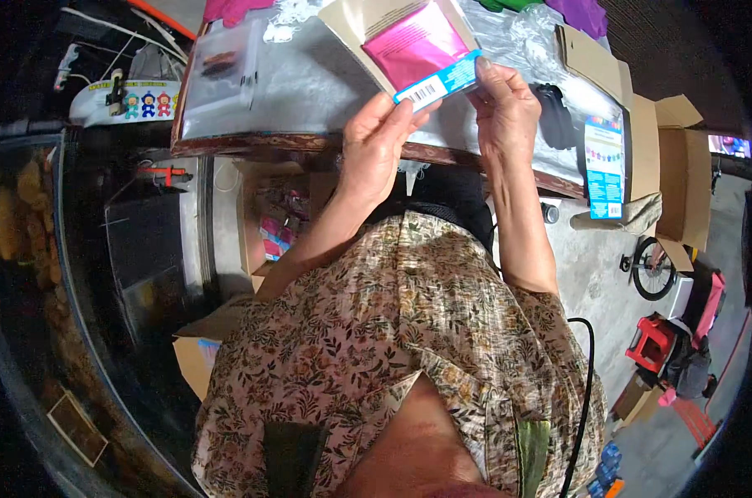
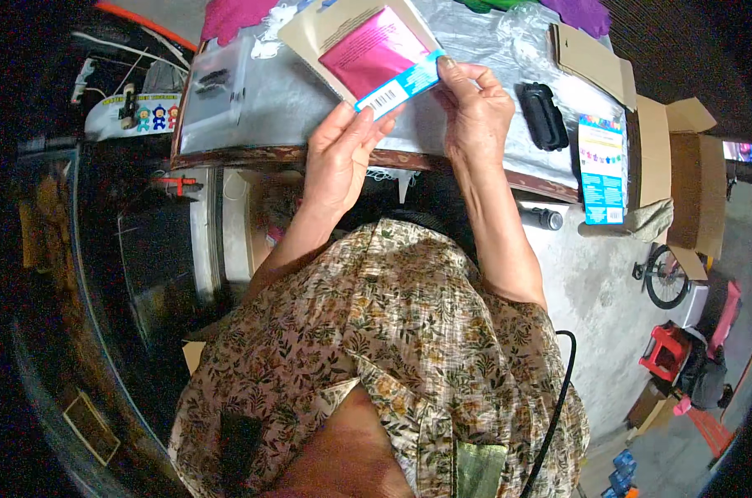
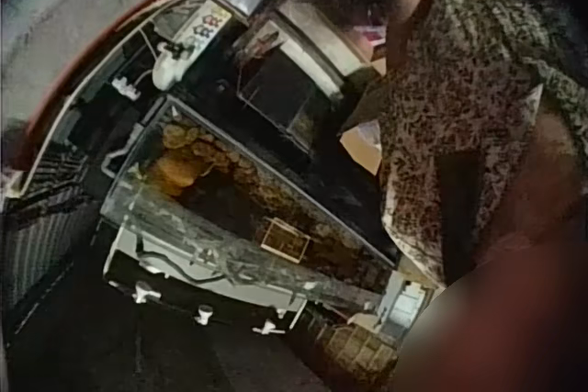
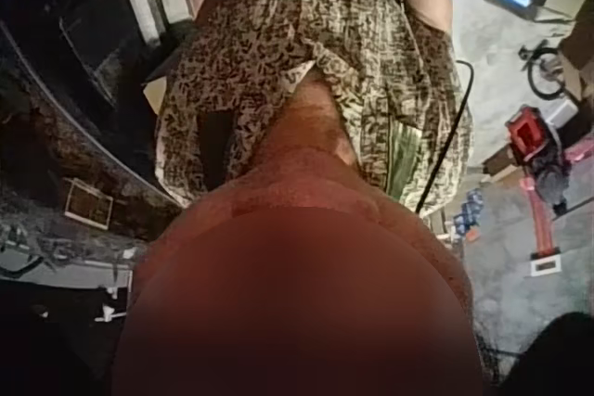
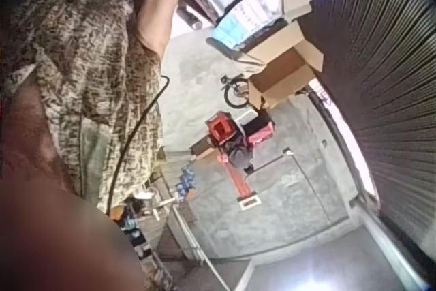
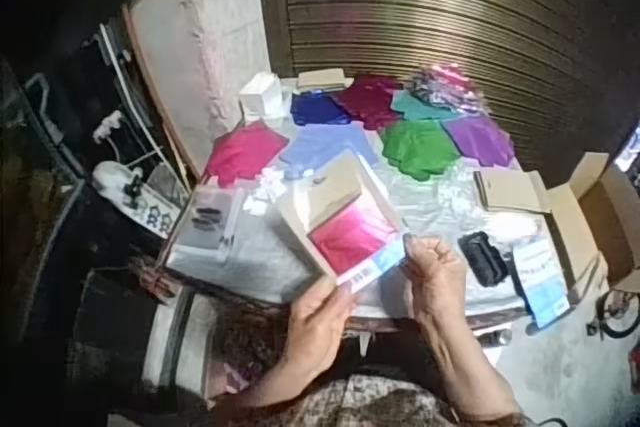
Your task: The person folds colorful plastic sheets by hand, places them onto cardboard backing inserts, then slides the assembled items into plastic sleeves for retail packaging.
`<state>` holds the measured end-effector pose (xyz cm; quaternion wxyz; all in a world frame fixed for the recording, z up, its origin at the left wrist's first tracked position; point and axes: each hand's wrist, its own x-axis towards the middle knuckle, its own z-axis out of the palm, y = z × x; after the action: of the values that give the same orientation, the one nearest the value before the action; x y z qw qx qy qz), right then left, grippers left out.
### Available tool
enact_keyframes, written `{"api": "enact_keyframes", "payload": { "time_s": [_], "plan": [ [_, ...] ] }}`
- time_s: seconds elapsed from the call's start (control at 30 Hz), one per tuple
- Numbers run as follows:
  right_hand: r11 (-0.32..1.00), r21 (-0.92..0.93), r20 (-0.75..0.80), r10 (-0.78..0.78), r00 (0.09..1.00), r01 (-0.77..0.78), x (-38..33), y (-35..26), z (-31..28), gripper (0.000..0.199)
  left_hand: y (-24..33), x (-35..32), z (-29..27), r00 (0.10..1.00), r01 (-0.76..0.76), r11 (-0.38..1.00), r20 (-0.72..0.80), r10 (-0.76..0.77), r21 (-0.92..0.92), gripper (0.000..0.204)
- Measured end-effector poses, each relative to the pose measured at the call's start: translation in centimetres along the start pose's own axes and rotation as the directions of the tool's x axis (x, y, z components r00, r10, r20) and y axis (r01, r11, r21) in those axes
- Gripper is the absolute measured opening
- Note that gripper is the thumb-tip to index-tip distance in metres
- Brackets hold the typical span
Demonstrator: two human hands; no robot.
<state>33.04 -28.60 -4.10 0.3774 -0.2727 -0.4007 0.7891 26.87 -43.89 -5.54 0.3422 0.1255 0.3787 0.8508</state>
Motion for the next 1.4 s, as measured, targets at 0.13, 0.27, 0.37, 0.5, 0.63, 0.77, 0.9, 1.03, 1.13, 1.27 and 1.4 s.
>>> {"api": "enact_keyframes", "payload": {
  "time_s": [0.13, 0.27, 0.37, 0.5, 0.63, 0.77, 0.9, 1.03, 1.13, 1.27, 1.4],
  "plan": [
    [0.999, 0.000, 0.037, -0.052, 0.998, 0.052, 0.1, 0.4, -0.6, 0.009, -0.5, 0.2, -0.7, 0.999, -0.037, 0.997, 0.025, 0.035, 0.067, 0.026],
    [0.998, 0.013, 0.051, -0.066, 0.997, 0.065, 0.0, 0.4, -0.9, 0.009, -0.5, 0.5, -0.6, 0.999, -0.053, 0.989, 0.020, 0.051, 0.138, 0.024],
    [0.998, 0.004, 0.036, -0.070, 0.997, 0.070, 0.0, 0.5, -0.8, 0.009, -0.3, 0.5, -0.6, 0.999, -0.044, 0.983, 0.010, 0.043, 0.178, 0.023],
    [0.998, 0.004, 0.001, -0.057, 0.998, 0.057, 0.2, 0.6, -0.6, 0.009, 0.0, 0.7, -0.1, 0.999, -0.041, 0.986, -0.023, 0.045, 0.162, 0.023],
    [0.998, 0.037, -0.022, -0.051, 0.998, 0.052, 0.3, 0.8, -0.1, 0.010, 0.1, 0.8, 0.0, 0.998, -0.041, 0.990, -0.034, 0.046, 0.133, 0.023],
    [0.997, 0.065, -0.014, -0.050, 0.999, 0.051, 1.2, 1.4, -0.9, 0.011, -0.2, 0.7, 0.4, 0.998, -0.069, 0.978, 0.021, 0.066, 0.195, 0.024],
    [0.993, 0.115, 0.023, 0.001, 1.000, -0.004, 0.9, 1.0, -0.4, 0.009, -0.1, 1.0, 0.2, 0.997, -0.072, 0.978, 0.001, 0.073, 0.195, 0.026],
    [0.993, 0.051, 0.114, 0.099, 0.989, -0.105, -0.9, 1.8, 0.2, 0.007, -0.3, 1.4, 0.1, 0.997, -0.080, 0.983, -0.005, 0.082, 0.165, 0.027],
    [0.993, 0.011, 0.153, 0.115, 0.982, -0.118, -1.8, 2.8, 0.5, 0.008, -0.7, 1.5, 0.2, 0.996, -0.084, 0.986, -0.017, 0.088, 0.144, 0.026],
    [0.994, 0.053, 0.160, 0.085, 0.983, -0.095, -1.9, 3.4, 0.9, 0.008, -0.6, 1.5, 0.1, 0.997, -0.052, 0.987, -0.049, 0.060, 0.155, 0.026],
    [0.991, 0.103, 0.127, 0.072, 0.989, -0.086, -1.8, 3.7, 1.1, 0.009, -0.1, 1.5, 0.5, 0.994, 0.023, 0.994, -0.110, -0.011, 0.109, 0.028]
  ]
}}
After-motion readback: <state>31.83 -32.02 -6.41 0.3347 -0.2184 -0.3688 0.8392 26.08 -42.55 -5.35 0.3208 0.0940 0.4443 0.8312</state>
